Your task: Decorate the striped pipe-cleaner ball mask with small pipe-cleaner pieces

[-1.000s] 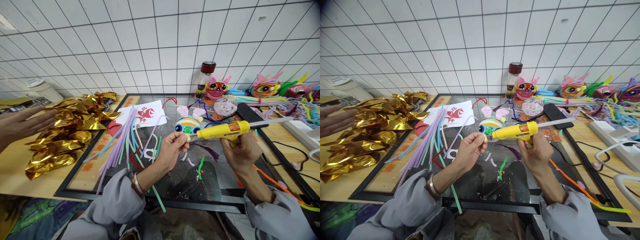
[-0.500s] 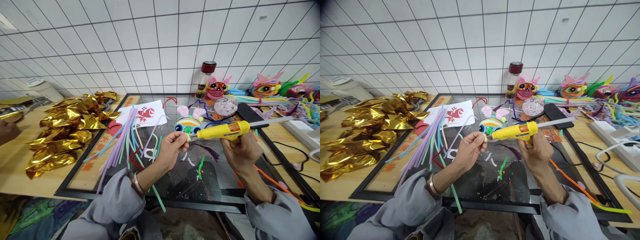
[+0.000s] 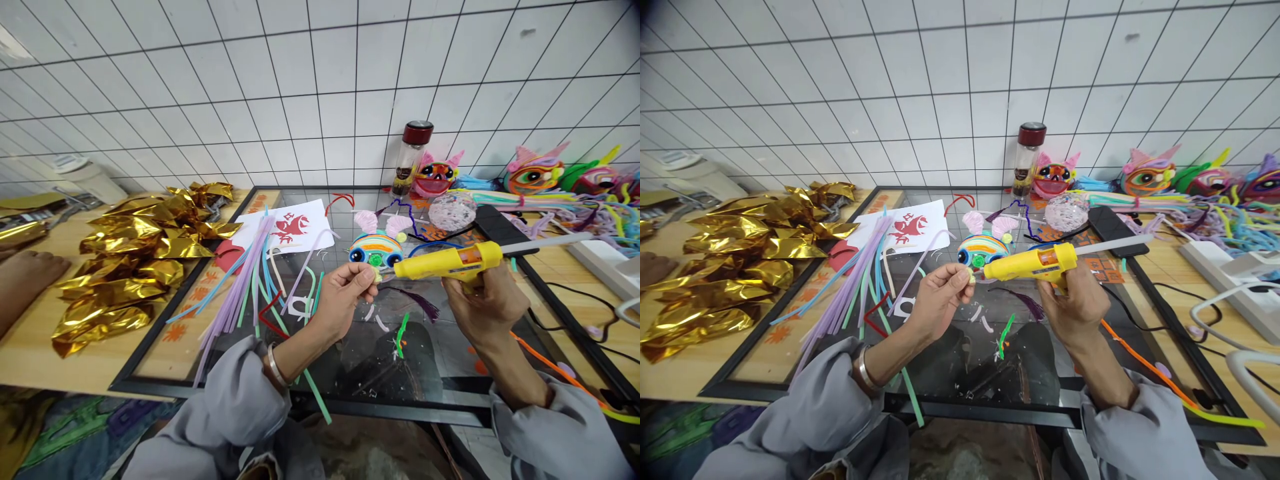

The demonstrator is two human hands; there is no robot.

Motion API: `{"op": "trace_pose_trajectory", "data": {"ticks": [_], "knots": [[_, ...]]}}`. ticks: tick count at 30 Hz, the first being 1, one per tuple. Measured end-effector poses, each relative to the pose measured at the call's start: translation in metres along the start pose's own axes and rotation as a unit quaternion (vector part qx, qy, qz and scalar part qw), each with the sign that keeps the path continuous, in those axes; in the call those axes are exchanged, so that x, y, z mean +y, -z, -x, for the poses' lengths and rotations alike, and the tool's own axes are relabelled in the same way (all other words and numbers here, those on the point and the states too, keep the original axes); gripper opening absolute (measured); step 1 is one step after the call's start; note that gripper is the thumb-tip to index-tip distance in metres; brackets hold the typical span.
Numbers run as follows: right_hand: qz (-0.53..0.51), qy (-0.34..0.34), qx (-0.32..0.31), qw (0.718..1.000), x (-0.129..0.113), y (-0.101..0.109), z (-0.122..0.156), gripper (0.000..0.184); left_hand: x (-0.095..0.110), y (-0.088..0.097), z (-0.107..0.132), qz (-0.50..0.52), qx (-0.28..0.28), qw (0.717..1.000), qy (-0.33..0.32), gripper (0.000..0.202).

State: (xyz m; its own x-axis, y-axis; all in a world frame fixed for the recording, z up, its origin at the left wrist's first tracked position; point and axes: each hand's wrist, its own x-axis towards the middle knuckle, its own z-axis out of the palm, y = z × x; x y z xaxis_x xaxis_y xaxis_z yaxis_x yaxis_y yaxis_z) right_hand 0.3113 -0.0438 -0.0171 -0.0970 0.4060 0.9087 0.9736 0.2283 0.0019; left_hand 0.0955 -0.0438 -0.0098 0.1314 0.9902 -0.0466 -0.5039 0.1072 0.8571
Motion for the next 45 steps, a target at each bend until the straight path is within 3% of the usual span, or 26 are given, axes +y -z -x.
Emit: {"op": "trace_pose_trajectory", "data": {"ticks": [10, 28, 45], "knots": [[0.029, 0.03, 0.034, 0.999, -0.002, 0.0015, -0.0054, 0.024, 0.0009, -0.0007, 0.0006, 0.007, -0.006, 1.0, -0.003, 0.029], [-0.001, -0.022, -0.034, 0.999, 0.0008, 0.0024, -0.0021, 0.026, 0.0025, -0.0001, -0.0012, -0.014, 0.019, 0.999, -0.024, 0.03], [0.022, -0.031, -0.029, 0.999, 0.0028, 0.0016, 0.001, 0.023, 0.001, -0.0003, 0.0005, -0.032, -0.003, 0.999, -0.029, 0.03]]}}
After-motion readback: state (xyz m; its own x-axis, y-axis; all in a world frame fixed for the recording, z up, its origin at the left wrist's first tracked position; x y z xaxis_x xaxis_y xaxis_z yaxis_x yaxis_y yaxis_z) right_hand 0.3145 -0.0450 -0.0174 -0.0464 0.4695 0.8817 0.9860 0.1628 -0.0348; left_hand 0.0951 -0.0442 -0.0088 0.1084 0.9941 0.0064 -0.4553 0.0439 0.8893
